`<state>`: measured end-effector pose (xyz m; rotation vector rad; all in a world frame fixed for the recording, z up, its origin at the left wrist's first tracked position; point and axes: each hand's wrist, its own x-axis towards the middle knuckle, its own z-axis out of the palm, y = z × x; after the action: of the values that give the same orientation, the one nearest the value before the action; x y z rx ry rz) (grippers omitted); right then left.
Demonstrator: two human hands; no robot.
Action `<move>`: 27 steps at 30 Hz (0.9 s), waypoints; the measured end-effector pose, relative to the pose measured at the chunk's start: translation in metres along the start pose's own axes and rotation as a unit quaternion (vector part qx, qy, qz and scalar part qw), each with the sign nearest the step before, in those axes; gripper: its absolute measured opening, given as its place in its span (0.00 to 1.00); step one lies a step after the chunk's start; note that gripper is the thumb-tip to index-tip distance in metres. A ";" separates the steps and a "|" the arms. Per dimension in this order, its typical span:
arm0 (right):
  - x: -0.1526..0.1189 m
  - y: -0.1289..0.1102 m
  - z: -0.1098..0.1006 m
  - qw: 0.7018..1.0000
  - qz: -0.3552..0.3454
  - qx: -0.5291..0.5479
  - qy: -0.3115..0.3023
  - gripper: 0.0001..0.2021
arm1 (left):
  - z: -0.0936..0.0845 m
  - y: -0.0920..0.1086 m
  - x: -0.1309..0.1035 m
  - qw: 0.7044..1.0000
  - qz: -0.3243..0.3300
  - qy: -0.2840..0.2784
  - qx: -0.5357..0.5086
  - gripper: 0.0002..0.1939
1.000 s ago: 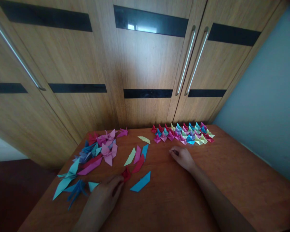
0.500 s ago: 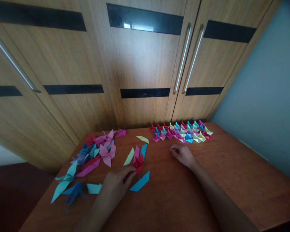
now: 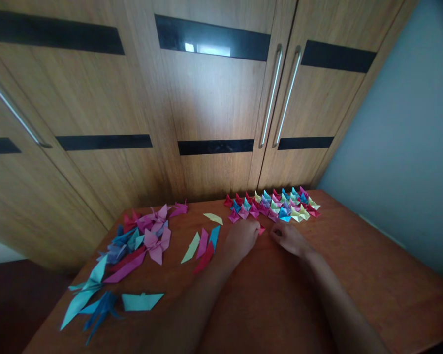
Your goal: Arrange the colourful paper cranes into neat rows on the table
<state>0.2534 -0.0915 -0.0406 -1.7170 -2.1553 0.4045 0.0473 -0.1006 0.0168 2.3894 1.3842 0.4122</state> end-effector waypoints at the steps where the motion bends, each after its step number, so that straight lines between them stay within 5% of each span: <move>1: 0.000 0.002 -0.001 1.000 0.003 -0.002 0.001 0.07 | 0.004 0.003 0.007 1.000 0.006 0.002 0.005 0.11; 13: 0.002 0.003 0.003 1.000 0.014 0.007 -0.003 0.07 | 0.035 0.006 0.047 0.999 0.018 0.027 0.025 0.14; 27: 0.001 0.002 0.003 1.000 0.015 0.009 0.001 0.07 | 0.038 0.006 0.036 0.998 0.029 0.056 -0.007 0.10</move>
<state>0.2534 -0.0904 -0.0440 -1.7418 -2.1204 0.4287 0.0848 -0.0776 -0.0116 2.4331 1.3562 0.5771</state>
